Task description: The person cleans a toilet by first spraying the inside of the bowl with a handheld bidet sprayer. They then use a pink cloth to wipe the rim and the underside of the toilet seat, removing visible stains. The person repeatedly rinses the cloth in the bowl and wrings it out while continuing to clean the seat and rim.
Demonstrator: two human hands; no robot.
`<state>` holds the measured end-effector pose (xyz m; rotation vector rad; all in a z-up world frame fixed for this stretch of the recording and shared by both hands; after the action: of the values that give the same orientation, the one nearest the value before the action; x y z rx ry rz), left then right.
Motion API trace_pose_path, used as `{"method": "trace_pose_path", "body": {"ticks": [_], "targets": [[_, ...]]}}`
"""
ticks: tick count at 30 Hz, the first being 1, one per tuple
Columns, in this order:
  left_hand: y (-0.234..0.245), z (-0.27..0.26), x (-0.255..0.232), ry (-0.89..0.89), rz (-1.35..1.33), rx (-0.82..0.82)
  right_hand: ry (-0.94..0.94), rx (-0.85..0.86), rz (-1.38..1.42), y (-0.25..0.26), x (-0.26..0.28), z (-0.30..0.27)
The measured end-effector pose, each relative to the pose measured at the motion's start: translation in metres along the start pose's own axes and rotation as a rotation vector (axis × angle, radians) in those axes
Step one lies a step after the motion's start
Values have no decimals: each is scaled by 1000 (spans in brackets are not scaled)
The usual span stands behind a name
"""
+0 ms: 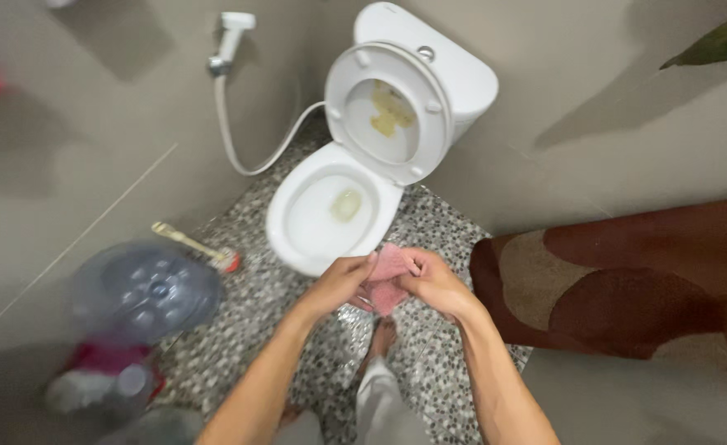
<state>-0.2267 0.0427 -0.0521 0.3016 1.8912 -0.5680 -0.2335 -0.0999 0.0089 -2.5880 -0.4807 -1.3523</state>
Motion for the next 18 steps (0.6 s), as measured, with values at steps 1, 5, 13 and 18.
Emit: {"method": "trace_pose_path", "body": {"ticks": [1,5,13,18], "targets": [[6,-30,-3,-40,-49,-57,-14,-2,-88,-21,7,-3],[26,-126,-27,-142,-112,-234,201,-388,-409,-85,54,-48],[30,-240,-93,-278,-442,-475,743,-285,-742,-206,132,-146],[28,-270,-131,-493,-297,-495,824,106,-639,-221,172,-177]]}}
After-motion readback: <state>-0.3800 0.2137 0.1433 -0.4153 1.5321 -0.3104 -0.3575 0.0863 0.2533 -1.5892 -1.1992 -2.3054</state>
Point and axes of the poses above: each hand's wrist, its own z-axis towards the middle knuckle, its own y-axis out of the back of the hand, x = y × z, the point moved 8 cm from there along z, towards the middle knuckle, and after that the axes turned 12 degrees about -y, right-handed, at the moved point
